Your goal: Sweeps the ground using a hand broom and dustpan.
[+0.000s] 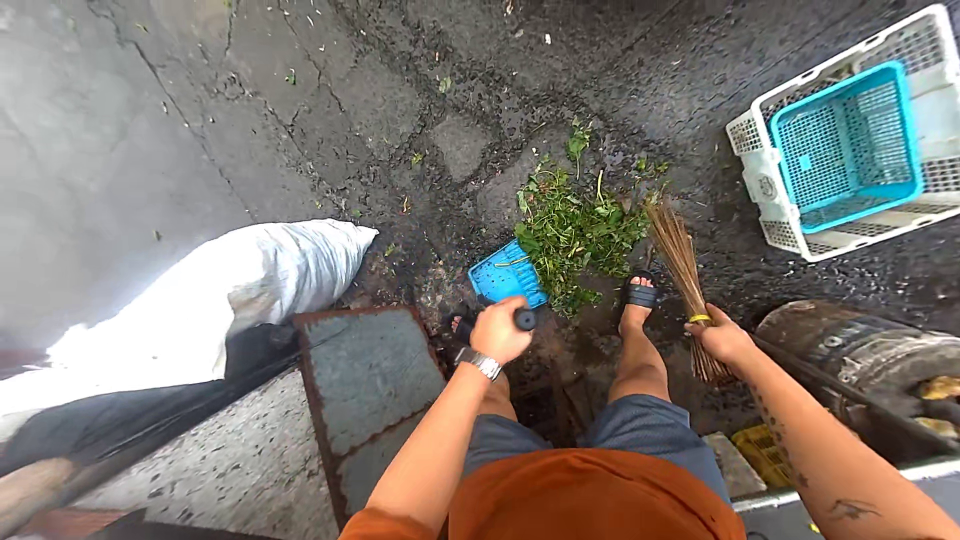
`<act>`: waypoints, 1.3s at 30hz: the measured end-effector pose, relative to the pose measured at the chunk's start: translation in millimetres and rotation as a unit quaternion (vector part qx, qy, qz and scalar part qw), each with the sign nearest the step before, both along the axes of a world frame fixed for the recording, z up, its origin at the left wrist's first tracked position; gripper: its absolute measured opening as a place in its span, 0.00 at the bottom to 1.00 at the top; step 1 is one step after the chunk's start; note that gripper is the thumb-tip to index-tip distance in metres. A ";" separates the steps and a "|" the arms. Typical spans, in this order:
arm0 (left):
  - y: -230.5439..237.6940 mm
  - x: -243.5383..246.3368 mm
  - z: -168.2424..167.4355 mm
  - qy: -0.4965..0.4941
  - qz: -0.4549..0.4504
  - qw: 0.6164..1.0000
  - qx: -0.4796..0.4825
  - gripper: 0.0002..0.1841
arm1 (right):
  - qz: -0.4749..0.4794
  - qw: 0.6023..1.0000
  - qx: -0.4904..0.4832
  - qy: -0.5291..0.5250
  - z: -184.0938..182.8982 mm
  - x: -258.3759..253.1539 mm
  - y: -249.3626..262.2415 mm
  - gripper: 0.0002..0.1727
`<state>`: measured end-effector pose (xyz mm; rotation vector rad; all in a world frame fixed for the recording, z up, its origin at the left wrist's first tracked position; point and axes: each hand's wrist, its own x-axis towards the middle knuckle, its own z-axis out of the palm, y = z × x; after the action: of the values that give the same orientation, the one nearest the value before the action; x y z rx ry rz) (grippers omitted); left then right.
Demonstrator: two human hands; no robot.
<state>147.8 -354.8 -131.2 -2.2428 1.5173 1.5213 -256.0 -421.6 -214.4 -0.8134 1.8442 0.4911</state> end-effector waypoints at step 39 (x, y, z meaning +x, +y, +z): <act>17.9 45.1 -61.4 0.029 0.144 0.986 -0.073 0.08 | 0.053 0.979 0.139 -0.141 -135.4 221.3 103.1 0.36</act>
<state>192.9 -336.9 -192.6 -2.6215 1.4118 1.6045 -34.8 -318.5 -349.8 -0.7495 1.4386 0.6511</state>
